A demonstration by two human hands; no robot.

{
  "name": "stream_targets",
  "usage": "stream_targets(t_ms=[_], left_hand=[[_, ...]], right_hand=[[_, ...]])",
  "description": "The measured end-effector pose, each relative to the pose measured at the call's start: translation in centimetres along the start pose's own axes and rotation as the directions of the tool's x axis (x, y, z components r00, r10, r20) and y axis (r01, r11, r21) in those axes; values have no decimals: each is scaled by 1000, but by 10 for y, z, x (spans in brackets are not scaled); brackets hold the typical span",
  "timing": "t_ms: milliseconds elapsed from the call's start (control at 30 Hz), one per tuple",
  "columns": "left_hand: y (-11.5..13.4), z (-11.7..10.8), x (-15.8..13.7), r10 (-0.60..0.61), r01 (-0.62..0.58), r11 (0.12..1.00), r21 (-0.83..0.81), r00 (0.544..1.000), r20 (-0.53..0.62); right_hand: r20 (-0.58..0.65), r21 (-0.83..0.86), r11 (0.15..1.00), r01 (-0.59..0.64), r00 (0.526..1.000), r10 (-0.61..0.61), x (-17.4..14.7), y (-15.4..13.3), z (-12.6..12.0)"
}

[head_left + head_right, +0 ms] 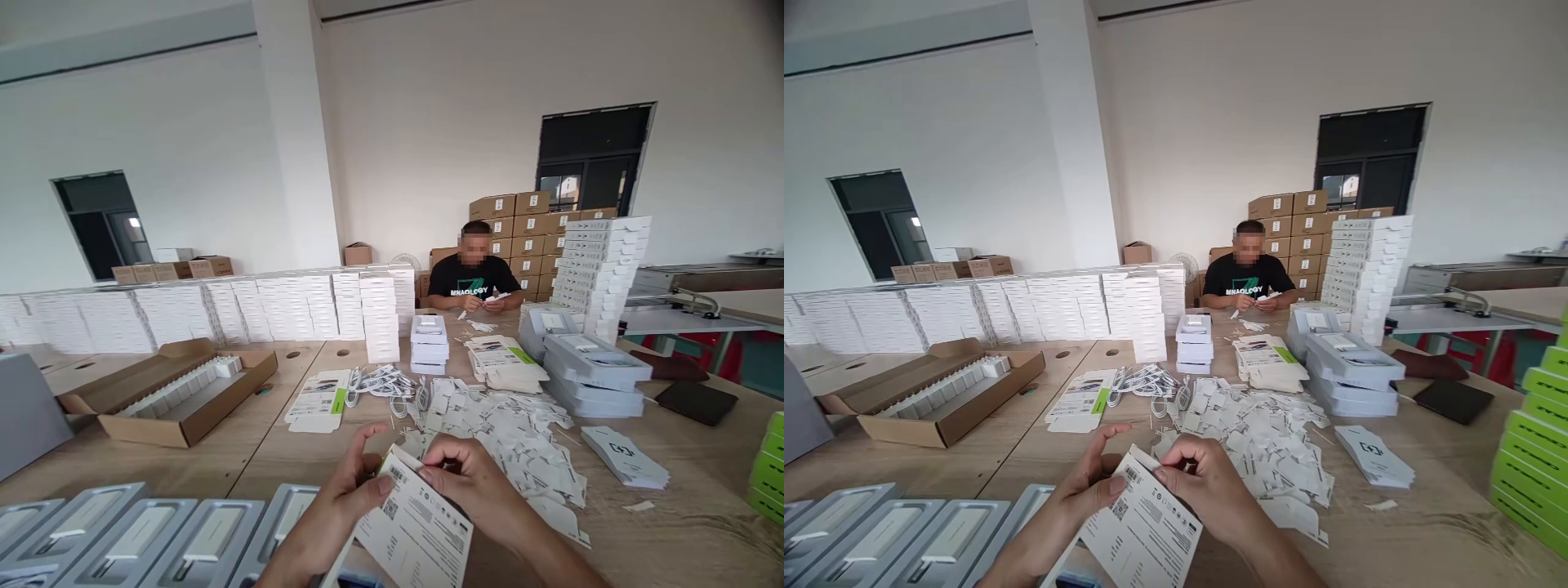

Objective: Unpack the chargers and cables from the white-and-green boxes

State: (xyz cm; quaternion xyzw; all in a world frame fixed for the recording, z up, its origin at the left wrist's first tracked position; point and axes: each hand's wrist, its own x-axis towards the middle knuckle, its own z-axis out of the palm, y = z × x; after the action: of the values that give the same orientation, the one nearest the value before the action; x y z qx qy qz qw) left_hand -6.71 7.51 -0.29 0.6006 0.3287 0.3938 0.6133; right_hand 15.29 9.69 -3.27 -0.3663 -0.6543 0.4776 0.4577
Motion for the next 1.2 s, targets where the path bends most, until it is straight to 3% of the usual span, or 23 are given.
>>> stream_targets(t_ms=[67, 267, 467, 667, 800, 1000, 1200], left_hand=[[1, 0, 0, 3, -3, 1000, 26, 1000, -5], [-2, -2, 2, -14, 14, 999, 47, 1000, -4], [-5, -4, 4, -13, 11, 997, -78, 999, -36], [-10, -4, 13, 63, -90, 982, -163, 984, -166], [-16, -6, 18, 89, -125, 981, -150, 971, -223], [-22, -14, 23, 117, -173, 973, -152, 940, -321], [-13, -6, 16, 131, -178, 976, -126, 940, -314]], right_hand=[[-9, -33, 999, 29, 1000, -29, -1, 0, 1], [-1, 19, 999, -45, 999, 45, -2, -1, 4], [52, -36, 997, 63, 997, -61, -5, -14, 1], [-33, 255, 945, -205, 975, 220, -3, -7, -3], [-23, 294, 944, -150, 986, 164, -3, -10, 1], [42, 310, 932, -189, 982, 185, -10, -15, 1], [41, 393, 901, -186, 982, 185, -5, -4, 7]])
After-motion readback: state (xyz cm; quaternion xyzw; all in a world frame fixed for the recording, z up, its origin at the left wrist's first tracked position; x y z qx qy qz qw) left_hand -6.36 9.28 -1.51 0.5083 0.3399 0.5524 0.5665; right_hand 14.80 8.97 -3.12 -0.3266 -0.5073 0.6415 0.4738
